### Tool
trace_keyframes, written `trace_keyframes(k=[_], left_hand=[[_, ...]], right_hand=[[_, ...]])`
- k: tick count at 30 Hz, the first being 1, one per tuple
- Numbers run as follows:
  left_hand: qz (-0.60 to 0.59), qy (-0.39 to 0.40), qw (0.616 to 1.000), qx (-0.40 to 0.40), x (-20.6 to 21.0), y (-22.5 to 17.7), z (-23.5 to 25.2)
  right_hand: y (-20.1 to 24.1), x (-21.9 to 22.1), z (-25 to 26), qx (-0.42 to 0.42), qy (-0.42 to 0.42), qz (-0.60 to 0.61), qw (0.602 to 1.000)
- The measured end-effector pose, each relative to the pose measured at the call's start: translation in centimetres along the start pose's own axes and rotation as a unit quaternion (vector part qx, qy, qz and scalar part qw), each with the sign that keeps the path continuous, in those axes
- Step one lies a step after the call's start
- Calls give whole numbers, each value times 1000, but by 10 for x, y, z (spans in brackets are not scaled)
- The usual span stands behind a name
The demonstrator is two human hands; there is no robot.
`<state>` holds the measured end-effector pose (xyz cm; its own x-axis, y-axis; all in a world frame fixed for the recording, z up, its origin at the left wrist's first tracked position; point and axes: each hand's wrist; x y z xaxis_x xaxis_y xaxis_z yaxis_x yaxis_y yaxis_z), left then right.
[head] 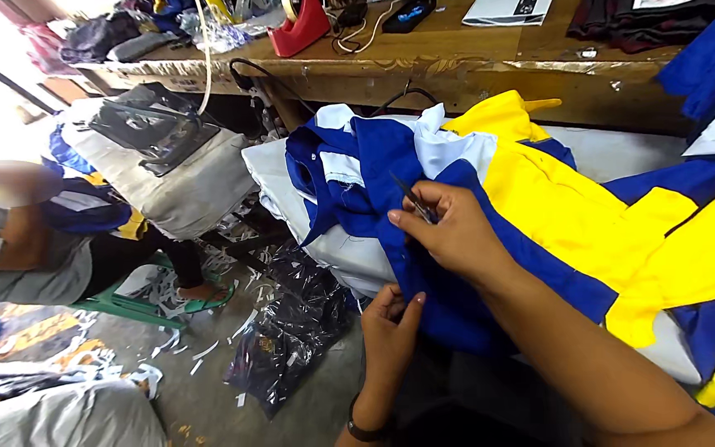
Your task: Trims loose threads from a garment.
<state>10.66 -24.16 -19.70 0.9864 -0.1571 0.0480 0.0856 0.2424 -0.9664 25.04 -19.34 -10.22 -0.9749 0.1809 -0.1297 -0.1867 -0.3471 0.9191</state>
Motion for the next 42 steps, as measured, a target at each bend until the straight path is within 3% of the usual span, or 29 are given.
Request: trace_keyframes(k=[2,5,10,14,17,20,25,28,30,31,34,37,42], left_hand=[[-40,1,999,-7,-9,-3,3],[-177,8,980,-92,-23,-18,6],[-309,30,932,-185,-35,-32,-4],[-317,41,931,-176,-29,-35,-10],[-306,41,937,-160,-25,-37,-13],[-281,48,947,-147,-17,-40,-19],[-193,27,976,-101,-12,-47,-25],[-187,13,976,-109,-20,-48,-24],[-184,10,976,-116,-24,-47,-24],[-183,11,975,-122,-26,-47,-24],[-195,24,972,-130,-25,-46,-26],[-204,37,971,-122,-21,-45,-28],[-192,63,977,-63,-20,-41,-27]], right_hand=[[7,3,17,-36,-21,11,999],[5,3,29,-77,-17,-15,997],[12,-21,-18,-80,27,-164,983],[-4,-42,-71,-105,9,-237,966],[-17,-50,-101,-135,-20,-228,964],[-21,-47,-109,-165,10,-184,969],[-31,-27,-108,-277,36,-178,944],[-18,-40,-119,-204,169,-112,958],[-12,-57,-125,-142,297,-72,942],[-12,-62,-128,-126,314,-62,939],[-13,-63,-136,-105,180,-101,973],[-14,-53,-132,-143,65,-145,977],[-9,-41,-127,-93,56,-131,985]])
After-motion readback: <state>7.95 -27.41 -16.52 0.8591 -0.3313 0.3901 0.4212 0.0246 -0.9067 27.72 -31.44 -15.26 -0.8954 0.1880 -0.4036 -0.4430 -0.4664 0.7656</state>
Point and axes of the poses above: each hand's wrist, its own z-axis towards the middle knuckle, its own x-axis out of the palm, y = z × x, and after that the axes turned 1 degree about z, right-handed
